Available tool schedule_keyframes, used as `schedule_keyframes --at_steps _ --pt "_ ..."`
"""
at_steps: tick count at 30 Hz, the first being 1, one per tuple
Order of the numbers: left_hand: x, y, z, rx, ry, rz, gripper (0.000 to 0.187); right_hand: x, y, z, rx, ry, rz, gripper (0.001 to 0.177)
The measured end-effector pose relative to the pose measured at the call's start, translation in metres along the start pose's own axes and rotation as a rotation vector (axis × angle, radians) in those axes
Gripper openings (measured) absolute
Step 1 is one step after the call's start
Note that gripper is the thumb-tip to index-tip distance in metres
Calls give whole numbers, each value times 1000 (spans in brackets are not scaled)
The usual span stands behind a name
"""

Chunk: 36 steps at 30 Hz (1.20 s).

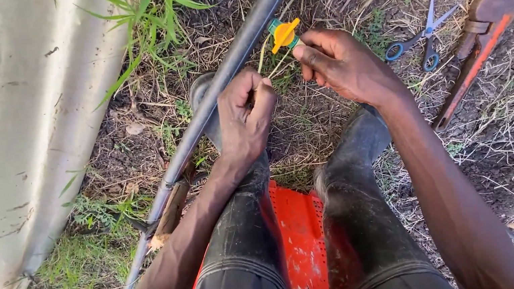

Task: Assembling an irrigation system by inserting a valve into a pipe and securing it with a hand-tied fastener.

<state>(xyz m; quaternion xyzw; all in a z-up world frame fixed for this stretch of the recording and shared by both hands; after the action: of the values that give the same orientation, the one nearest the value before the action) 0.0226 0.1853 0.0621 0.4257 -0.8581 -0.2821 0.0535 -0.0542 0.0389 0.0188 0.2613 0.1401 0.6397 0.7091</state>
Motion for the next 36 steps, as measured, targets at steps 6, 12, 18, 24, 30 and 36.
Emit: schedule_keyframes --at_steps 6,12,18,24,30,36 --pt "-14 6 -90 306 1 -56 35 5 12 36 93 37 42 27" --pt "8 -9 -108 -53 432 115 42 14 9 37 219 -10 89 27" --pt "7 -18 -65 -273 616 100 46 14 9 2 377 6 130 70" --pt "5 -20 -64 -293 692 40 44 16 -1 -18 180 -443 211 32" --pt "7 -12 -75 -319 476 27 40 7 6 -19 346 48 78 66" --pt "21 -1 -85 -320 429 34 34 10 -5 8 97 209 -20 41"
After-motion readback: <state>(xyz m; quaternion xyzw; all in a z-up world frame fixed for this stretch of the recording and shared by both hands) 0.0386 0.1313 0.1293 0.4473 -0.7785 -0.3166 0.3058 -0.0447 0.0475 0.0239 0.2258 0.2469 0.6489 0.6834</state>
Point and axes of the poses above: each hand's wrist, its own y-axis away from the middle knuckle, its own x-axis out of the palm, z = x × y, the point moved 9 cm from there along -y, towards the middle knuckle, and after that the axes turned 14 degrees about -x, right-handed, at the moved point
